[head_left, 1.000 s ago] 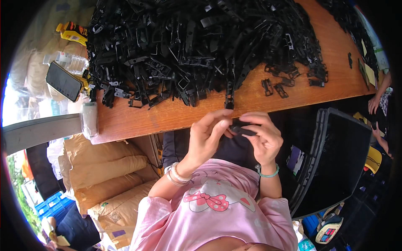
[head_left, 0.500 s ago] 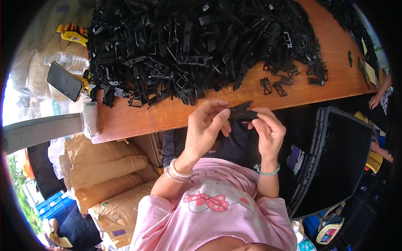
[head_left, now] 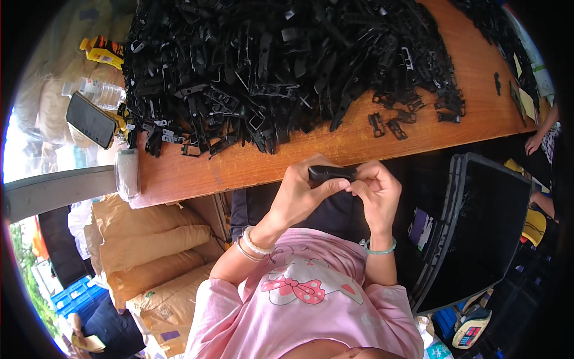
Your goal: The person assembles plastic clips by taking black plastic components from a pile on the table and fitting them together by hand.
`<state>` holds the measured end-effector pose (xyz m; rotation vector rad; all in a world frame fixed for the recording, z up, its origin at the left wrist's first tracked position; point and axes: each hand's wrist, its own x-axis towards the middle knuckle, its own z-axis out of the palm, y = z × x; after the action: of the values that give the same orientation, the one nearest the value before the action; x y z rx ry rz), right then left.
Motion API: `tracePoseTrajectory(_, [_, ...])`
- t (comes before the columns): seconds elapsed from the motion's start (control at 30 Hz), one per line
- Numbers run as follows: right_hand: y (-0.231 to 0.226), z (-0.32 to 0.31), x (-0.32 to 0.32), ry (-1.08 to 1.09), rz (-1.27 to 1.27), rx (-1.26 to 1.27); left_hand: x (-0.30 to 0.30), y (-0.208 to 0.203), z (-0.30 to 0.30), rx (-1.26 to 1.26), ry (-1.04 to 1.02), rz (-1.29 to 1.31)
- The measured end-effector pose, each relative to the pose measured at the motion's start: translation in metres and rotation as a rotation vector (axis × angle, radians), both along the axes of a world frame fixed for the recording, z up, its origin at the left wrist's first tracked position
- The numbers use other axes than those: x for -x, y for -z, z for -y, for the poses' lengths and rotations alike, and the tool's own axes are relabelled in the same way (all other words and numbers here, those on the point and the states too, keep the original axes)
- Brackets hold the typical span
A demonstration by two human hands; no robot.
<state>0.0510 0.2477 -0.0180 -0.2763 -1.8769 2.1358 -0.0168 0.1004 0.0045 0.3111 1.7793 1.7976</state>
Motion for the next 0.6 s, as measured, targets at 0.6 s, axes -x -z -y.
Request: tracePoseTrajectory(0.6, [0.017,-0.022,-0.002,0.032,-0.003,0.282,0.120,-0.084,-0.037,0.354,-0.031,-1.252])
